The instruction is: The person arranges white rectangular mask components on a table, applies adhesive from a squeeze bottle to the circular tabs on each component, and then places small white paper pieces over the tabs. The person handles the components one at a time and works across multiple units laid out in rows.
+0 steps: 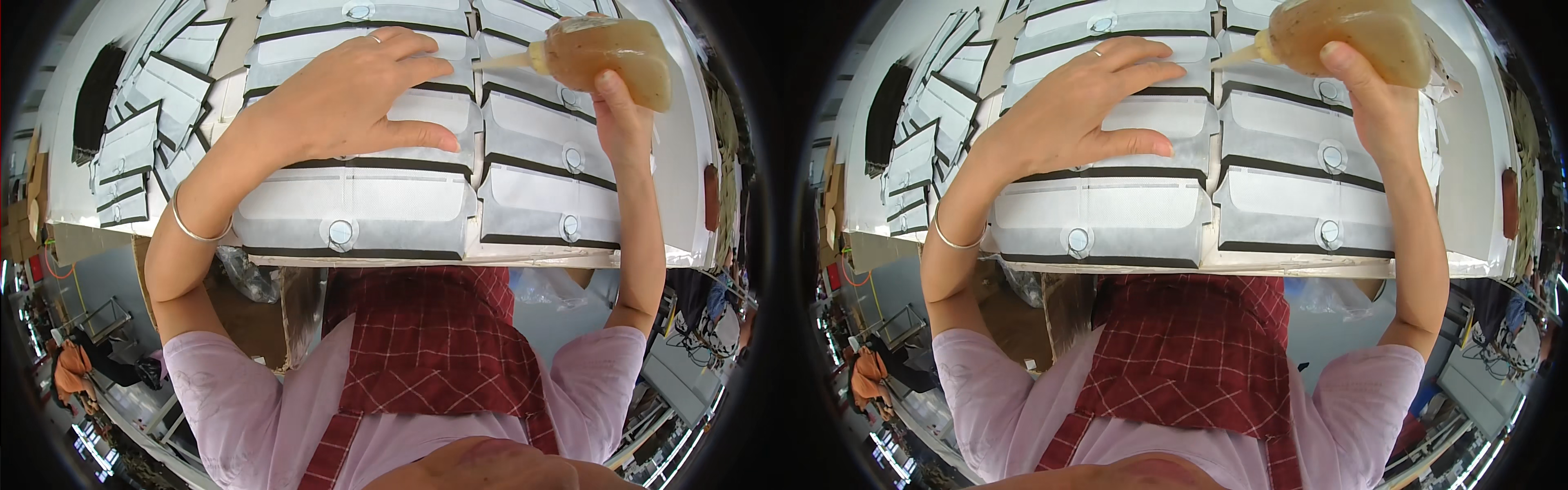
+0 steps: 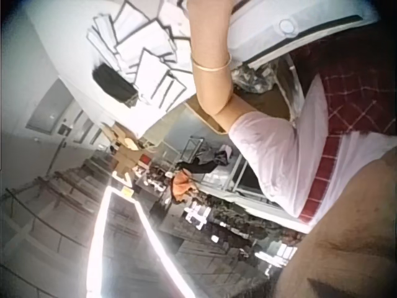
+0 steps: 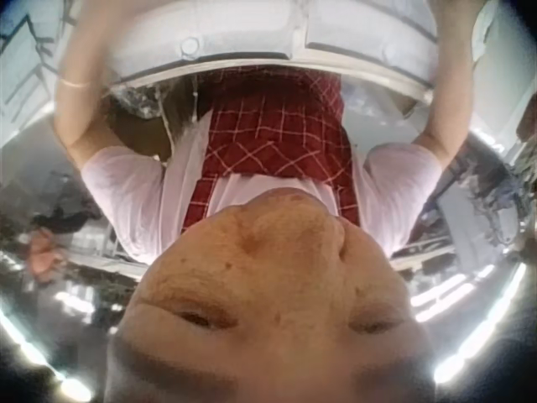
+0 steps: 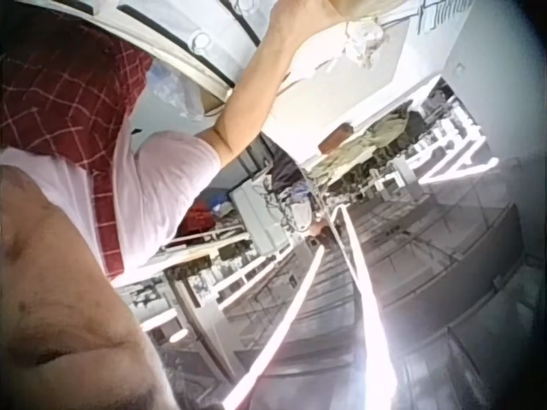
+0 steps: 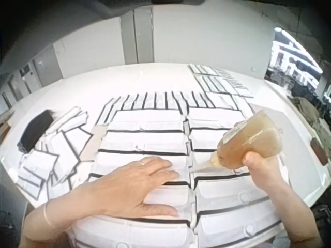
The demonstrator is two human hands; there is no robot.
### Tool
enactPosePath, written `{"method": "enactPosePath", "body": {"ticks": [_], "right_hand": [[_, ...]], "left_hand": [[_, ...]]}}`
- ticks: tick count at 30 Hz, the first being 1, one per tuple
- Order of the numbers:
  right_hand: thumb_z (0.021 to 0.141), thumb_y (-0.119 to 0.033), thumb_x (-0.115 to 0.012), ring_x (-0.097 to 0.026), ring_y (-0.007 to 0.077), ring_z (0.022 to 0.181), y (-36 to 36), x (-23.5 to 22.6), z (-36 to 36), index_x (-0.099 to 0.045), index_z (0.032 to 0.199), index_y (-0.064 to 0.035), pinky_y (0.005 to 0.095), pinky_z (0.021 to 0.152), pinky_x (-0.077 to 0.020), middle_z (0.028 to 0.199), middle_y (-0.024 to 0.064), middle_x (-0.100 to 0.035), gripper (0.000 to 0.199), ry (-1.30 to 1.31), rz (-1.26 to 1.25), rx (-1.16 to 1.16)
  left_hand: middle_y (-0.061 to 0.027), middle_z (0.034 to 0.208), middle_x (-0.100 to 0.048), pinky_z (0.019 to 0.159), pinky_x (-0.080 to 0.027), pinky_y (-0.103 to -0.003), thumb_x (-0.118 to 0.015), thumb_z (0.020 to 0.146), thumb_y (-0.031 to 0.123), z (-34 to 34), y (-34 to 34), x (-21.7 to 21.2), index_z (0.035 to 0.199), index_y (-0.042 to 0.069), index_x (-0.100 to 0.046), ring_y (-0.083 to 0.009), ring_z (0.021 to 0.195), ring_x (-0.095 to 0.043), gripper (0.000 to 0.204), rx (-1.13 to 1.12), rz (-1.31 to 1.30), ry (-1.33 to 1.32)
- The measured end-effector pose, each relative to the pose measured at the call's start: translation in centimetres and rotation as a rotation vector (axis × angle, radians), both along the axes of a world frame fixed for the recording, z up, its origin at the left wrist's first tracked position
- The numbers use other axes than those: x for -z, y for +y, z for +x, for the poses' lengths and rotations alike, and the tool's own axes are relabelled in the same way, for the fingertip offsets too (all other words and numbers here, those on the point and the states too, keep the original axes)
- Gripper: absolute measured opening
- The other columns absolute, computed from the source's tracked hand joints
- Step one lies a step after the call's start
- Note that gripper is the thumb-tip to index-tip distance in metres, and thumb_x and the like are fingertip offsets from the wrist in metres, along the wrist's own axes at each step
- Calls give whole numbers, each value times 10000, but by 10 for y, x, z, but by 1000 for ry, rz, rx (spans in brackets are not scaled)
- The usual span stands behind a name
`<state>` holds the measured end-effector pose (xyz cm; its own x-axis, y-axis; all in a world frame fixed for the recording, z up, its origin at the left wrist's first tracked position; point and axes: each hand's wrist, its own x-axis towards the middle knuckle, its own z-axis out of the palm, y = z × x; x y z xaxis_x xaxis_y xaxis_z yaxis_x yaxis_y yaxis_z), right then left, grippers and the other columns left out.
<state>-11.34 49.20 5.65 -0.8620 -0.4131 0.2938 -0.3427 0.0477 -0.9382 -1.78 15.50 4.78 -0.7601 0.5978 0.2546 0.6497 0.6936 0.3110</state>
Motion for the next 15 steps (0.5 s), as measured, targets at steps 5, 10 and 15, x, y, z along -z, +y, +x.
{"method": "enactPosePath", "body": {"ticks": [5,10,15], "right_hand": [[910,-266,-793,-567,221,1251,-2,7,1,-517,1409,-27,375,1048,-473,1376,94,-579,618,-63,-39,-79],[855,-190,-859,-634,160,1073,-9,1,6,-648,1245,-40,329,927,-517,1150,42,-686,468,-7,-41,5],[881,-237,-828,-580,243,1271,-2,4,-3,-488,1456,-6,411,1074,-480,1346,144,-623,707,91,182,-4]], "left_hand": [[-215,1452,-536,1119,-435,-462,-708,863,628,-4,1,0,1354,21,-611,-399,1348,-506,786,29,6,-83],[-225,1456,-524,1117,-433,-462,-738,831,632,-2,1,-2,1356,17,-598,-407,1345,-503,821,44,12,-83],[-231,1457,-519,1115,-431,-470,-760,803,636,0,3,-1,1355,16,-594,-413,1345,-501,847,49,25,-80]]}}
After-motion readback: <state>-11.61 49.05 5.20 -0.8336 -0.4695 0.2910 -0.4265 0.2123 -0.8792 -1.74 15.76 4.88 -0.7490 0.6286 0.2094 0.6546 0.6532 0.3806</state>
